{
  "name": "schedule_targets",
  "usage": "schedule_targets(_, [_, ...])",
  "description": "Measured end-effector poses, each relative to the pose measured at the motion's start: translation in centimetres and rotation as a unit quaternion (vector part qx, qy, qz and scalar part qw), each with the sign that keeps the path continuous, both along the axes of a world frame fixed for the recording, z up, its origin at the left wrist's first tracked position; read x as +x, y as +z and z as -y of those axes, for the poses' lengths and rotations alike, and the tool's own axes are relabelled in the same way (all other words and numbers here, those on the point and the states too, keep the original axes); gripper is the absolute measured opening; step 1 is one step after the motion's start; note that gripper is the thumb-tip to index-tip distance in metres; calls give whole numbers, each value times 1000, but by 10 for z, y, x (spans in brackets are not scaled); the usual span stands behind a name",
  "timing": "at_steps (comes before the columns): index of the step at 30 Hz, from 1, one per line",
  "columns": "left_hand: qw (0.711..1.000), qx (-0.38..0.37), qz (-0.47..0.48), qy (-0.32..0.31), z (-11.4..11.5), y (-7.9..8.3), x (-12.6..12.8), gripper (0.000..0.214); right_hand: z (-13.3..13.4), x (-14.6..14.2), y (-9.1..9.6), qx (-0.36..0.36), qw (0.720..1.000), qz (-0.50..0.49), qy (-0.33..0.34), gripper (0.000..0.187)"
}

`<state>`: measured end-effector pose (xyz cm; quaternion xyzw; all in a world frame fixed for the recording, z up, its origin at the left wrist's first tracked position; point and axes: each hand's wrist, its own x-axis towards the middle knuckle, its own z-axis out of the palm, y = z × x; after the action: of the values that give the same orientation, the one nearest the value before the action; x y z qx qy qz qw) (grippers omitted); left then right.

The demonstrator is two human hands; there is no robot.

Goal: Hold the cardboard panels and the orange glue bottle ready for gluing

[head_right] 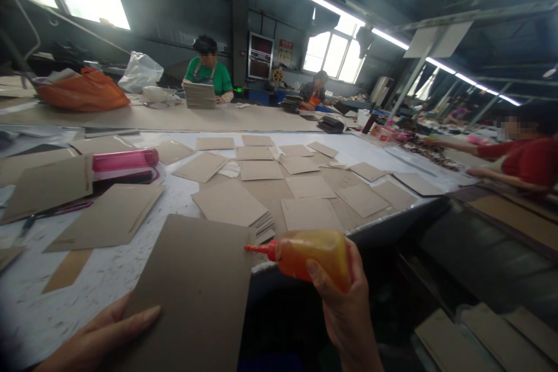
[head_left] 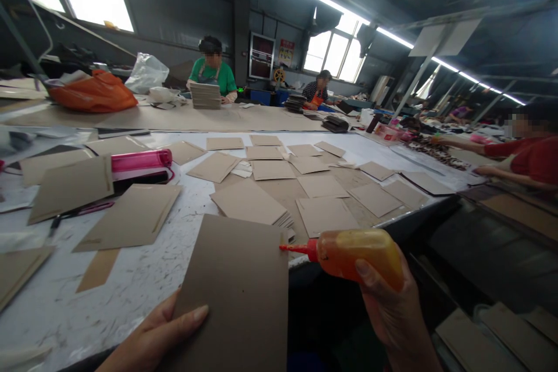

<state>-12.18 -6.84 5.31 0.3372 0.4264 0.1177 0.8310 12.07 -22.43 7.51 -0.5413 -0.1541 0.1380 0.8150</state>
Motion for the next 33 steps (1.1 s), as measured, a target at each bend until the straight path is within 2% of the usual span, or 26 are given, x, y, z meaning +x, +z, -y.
schedule_targets(6, [999,31,1,-8,-3,6,3,73,9,-3,-9,-24,1000,5,10,60])
schedule_targets(12, [1000,16,14,9,-7,16,6,78,20,-5,-18,-43,998,7,34,61])
schedule_targets(18, [999,42,23,4,-13,26,10,77,29,-9,-25,-75,997,13,31,62])
schedule_targets(22, [998,60,24,7,-18,28,12,76,32,-15,-22,-102,994,11,30,63])
schedule_targets(29, [995,90,50,13,-23,30,15,71,29,-34,-7,-107,994,3,7,62])
schedule_targets(33, [993,104,54,28,-24,34,17,67,34,-31,-8,-101,995,0,9,61])
